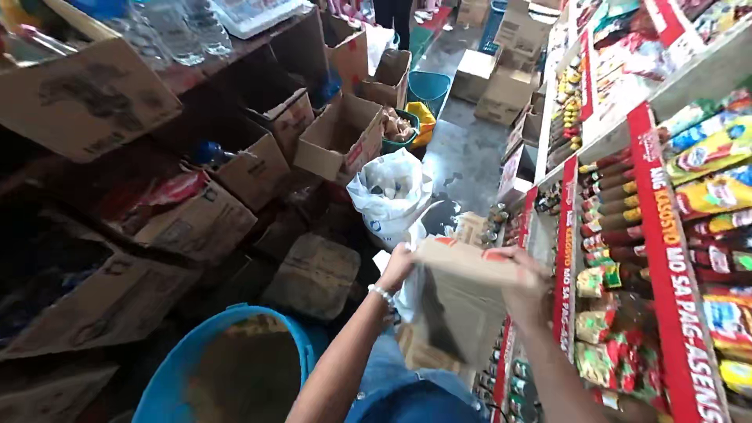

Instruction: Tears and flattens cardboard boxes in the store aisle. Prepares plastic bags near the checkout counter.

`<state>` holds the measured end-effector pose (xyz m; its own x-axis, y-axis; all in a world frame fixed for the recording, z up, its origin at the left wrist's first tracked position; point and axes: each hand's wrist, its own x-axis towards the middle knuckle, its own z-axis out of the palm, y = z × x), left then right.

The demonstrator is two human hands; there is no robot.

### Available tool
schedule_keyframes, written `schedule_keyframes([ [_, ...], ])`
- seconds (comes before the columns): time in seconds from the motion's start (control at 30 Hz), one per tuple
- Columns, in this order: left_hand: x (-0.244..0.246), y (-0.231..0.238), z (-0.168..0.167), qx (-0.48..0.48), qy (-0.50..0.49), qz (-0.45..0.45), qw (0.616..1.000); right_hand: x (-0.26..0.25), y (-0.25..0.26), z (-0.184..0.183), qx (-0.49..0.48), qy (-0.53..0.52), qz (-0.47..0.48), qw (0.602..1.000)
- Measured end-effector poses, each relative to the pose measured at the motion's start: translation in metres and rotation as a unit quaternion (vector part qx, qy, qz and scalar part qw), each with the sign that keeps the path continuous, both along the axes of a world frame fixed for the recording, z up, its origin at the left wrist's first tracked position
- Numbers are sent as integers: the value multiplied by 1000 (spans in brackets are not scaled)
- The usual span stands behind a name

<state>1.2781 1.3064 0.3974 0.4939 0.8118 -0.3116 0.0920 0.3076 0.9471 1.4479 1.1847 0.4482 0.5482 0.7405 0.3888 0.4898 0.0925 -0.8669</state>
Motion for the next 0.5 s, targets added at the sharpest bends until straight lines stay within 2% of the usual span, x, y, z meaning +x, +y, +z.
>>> schedule_keyframes([
  [0.1, 7, 38, -3, 56, -71, 63, 994, 17, 45, 3, -91, 236, -13, 967],
  [0.17, 9, 59, 0, 151, -6, 77, 985, 15, 62, -7, -165, 337, -7, 927],
  [0.2, 8, 69, 0, 188, 54, 67, 978, 10, 70, -12, -169, 336, -16, 926],
  [0.23, 7, 80, -2, 192, 113, 49, 974, 4, 78, -15, -163, 282, -6, 945],
  [0.3, 4, 96, -17, 126, 195, 28, 972, -10, 91, -25, -112, 59, 58, 990],
  [0.33, 1, 105, -25, 85, 230, 23, 969, -16, 100, -33, -68, -44, 112, 990],
  [0.4, -8, 122, -39, -7, 297, 51, 954, -28, 117, -45, 8, -147, 201, 968],
  [0.43, -17, 124, -50, -45, 332, 93, 938, -33, 121, -42, 36, -140, 233, 962],
  [0.5, -63, 123, -83, -86, 433, 168, 881, -28, 128, -24, 72, -5, 254, 965],
])
